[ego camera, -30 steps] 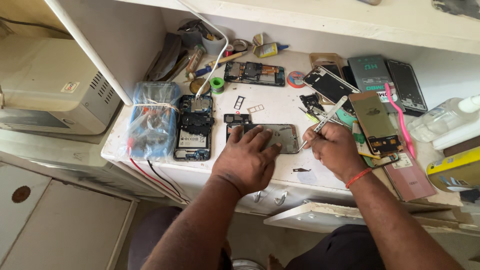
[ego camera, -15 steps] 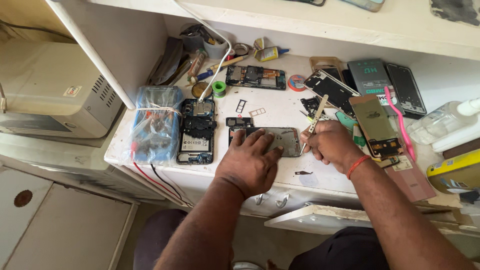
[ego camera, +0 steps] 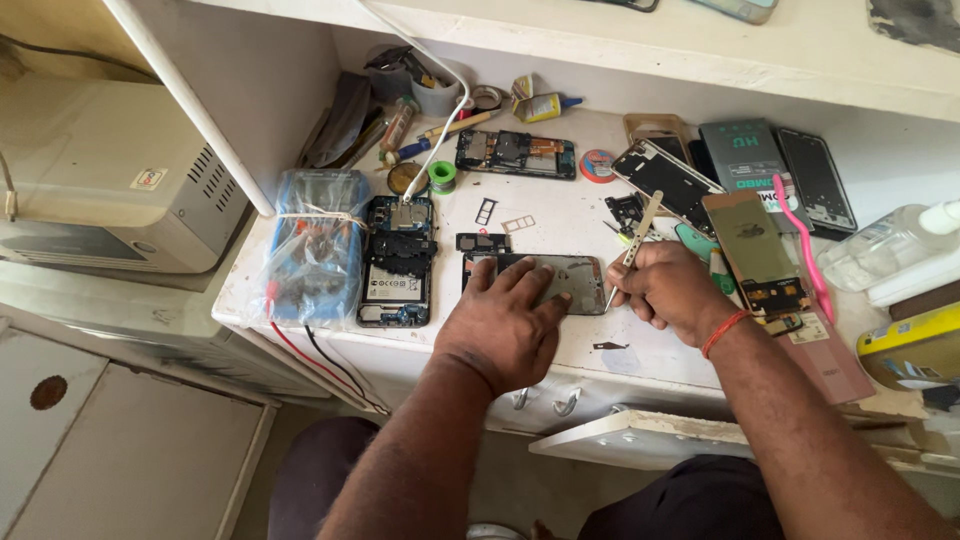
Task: The person uses a metal spudger to pry and separate components on a disassembled smartphone chassis. They repeatedly lift and adjust small internal parts while holding the phone steady with the other hand.
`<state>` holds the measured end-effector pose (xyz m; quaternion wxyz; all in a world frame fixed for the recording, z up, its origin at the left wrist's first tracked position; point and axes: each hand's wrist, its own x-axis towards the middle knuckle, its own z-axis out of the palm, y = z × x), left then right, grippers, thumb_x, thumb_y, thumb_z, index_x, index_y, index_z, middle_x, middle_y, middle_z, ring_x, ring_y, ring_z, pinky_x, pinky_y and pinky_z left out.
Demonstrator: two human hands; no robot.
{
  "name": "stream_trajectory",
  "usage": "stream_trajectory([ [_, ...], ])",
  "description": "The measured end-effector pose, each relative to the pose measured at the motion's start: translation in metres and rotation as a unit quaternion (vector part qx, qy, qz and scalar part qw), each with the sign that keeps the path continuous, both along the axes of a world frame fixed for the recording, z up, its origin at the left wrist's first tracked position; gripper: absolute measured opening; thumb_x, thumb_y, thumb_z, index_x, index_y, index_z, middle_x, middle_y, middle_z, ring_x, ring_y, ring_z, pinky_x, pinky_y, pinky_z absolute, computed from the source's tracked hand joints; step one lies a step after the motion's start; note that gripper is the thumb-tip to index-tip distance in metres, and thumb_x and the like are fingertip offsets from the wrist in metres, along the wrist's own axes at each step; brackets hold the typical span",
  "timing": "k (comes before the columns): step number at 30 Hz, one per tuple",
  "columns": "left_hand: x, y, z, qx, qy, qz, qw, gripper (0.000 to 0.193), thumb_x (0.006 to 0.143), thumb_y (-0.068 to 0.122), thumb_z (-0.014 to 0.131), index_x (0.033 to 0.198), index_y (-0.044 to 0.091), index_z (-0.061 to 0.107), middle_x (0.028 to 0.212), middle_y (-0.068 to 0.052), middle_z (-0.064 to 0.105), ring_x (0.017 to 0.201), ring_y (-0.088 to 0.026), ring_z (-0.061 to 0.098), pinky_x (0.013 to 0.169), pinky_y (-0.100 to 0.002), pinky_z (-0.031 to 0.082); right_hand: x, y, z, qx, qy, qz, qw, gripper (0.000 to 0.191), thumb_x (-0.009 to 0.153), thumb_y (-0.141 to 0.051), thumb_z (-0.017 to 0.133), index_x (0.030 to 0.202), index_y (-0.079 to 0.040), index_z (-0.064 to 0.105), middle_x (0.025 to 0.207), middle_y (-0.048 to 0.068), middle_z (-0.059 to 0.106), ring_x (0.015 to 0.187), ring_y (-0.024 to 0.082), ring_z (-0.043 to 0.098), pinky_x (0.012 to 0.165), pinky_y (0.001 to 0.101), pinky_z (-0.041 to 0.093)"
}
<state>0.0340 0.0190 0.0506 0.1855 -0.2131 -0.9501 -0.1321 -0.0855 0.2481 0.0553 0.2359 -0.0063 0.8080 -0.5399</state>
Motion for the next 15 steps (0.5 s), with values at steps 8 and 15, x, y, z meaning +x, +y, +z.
stream_trajectory([
  [8, 0.000, 0.000, 0.002, -0.005, -0.002, 0.001, 1.000, 0.038, 0.090, 0.029, 0.057, 0.124, 0.017, 0.072, 0.141, -0.017, 0.060, 0.136, -0.036, 0.050, 0.112, -0.061, 0.031, 0.009, 0.017, 0.000, -0.127, -0.001, 0.017, 0.992, 0.015, 0.097, -0.015, 0.060, 0.089, -0.002, 0.065, 0.075, 0.009, 0.065, 0.054, 0.014, 0.058, 0.044, 0.0284, 0.042],
  [15, 0.001, -0.001, -0.001, -0.008, 0.001, 0.003, 1.000, 0.040, 0.091, 0.029, 0.056, 0.125, 0.017, 0.071, 0.142, -0.017, 0.059, 0.137, -0.036, 0.050, 0.113, -0.062, 0.030, 0.054, 0.017, 0.010, -0.045, 0.322, 0.107, 0.940, 0.016, 0.098, -0.012, 0.057, 0.106, -0.003, 0.067, 0.097, 0.007, 0.074, 0.090, 0.019, 0.071, 0.083, 0.0339, 0.056],
])
